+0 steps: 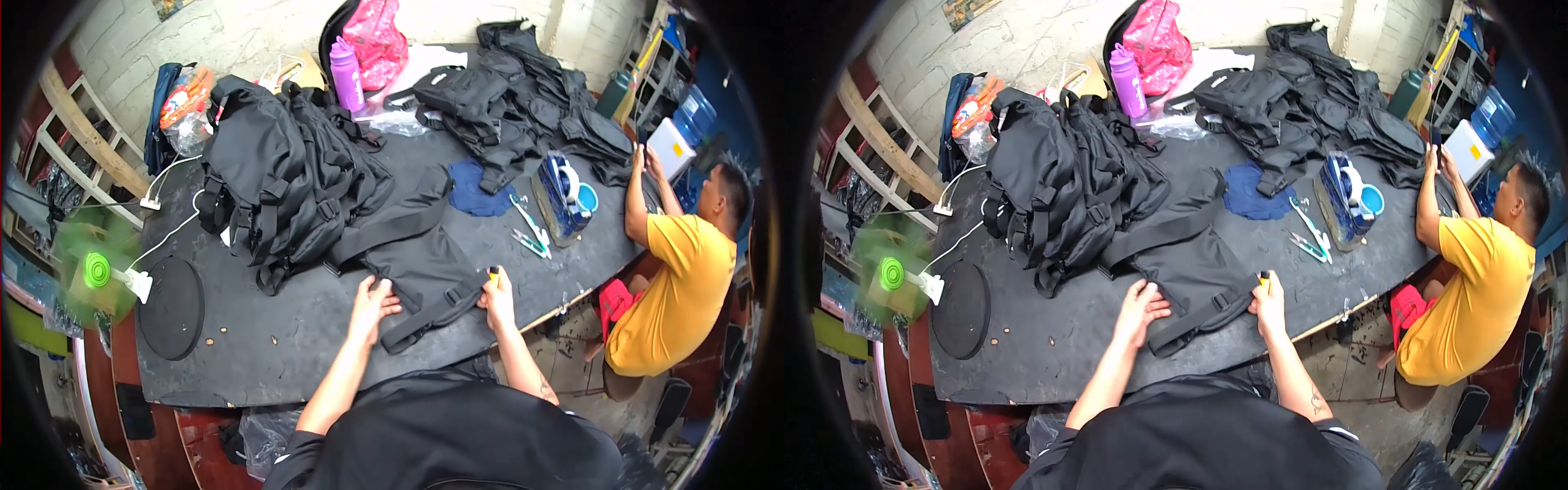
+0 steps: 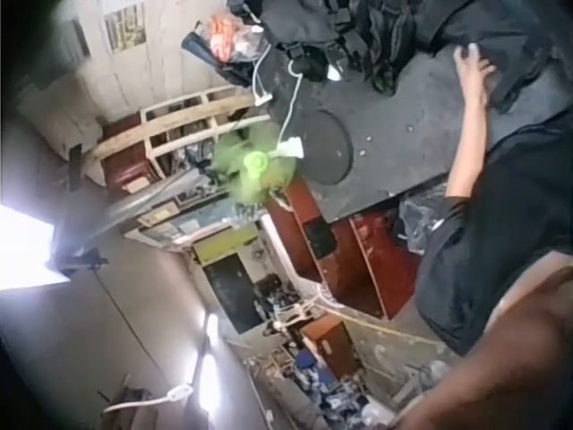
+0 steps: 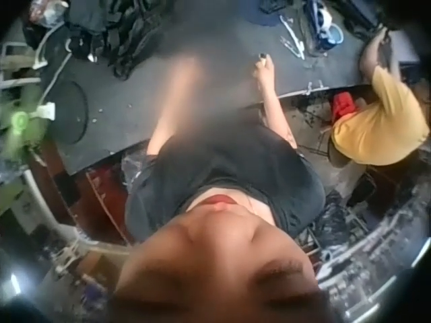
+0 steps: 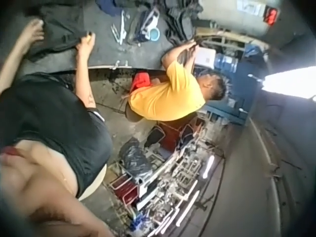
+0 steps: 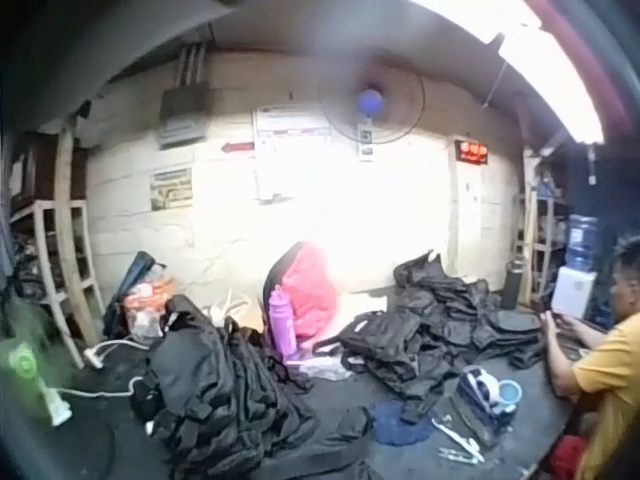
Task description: The recorder is inspecting, cleaning, and finishing small black shoulder bags at a workbench.
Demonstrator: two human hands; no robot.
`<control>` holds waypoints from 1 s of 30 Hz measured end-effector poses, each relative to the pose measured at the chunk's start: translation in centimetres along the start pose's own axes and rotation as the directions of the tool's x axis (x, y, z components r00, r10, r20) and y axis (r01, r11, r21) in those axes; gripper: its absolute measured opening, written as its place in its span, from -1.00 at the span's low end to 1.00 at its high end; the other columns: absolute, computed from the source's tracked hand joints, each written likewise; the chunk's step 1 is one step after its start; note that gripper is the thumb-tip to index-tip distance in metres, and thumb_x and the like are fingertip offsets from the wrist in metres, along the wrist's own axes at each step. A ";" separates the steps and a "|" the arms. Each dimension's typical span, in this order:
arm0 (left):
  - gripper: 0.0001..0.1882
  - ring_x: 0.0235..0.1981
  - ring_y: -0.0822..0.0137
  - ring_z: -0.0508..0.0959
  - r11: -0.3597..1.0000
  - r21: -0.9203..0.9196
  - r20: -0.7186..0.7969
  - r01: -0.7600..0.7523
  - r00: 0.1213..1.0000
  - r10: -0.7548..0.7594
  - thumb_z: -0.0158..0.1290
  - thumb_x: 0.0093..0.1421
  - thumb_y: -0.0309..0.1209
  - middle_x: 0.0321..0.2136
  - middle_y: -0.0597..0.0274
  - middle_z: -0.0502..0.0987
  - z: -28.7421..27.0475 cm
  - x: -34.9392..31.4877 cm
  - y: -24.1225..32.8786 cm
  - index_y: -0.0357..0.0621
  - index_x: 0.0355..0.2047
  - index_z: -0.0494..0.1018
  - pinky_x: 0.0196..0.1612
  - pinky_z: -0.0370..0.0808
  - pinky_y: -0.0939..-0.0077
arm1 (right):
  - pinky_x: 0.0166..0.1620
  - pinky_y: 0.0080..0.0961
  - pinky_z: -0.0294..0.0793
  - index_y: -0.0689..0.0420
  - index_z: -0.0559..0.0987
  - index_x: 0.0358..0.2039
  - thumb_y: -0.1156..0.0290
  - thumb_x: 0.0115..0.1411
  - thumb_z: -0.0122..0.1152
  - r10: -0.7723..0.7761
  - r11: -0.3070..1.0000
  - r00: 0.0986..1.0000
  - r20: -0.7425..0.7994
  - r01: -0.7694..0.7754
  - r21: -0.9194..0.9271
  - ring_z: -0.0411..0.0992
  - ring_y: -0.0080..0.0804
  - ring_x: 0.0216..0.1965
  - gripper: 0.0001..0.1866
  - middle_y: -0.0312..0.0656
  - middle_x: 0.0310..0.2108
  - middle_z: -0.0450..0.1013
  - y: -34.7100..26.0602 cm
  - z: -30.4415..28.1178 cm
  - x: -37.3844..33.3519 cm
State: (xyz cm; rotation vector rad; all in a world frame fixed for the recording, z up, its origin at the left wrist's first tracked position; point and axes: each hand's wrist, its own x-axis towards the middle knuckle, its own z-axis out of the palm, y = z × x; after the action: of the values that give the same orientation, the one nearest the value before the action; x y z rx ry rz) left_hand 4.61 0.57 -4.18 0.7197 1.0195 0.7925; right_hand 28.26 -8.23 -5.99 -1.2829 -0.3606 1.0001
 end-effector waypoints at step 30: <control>0.10 0.35 0.00 -0.37 -0.325 0.942 0.273 -0.088 0.767 0.581 0.13 -0.16 0.28 0.34 0.05 -0.25 -5.0 10.1 34.0 0.00 0.29 0.01 0.21 -0.40 -0.32 | -0.26 -0.55 0.38 0.19 0.33 -0.30 0.37 0.07 0.25 -0.234 0.764 0.946 0.224 0.321 -0.559 0.36 -0.54 -0.39 -0.70 -0.24 -0.44 0.40 -1.3 3.4 1.0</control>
State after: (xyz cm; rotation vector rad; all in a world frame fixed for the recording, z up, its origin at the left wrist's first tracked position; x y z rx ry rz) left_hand -4.66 27.63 17.40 2.6181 1.7638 0.3975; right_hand 26.90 -5.34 -4.09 -1.6550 -1.0113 0.7401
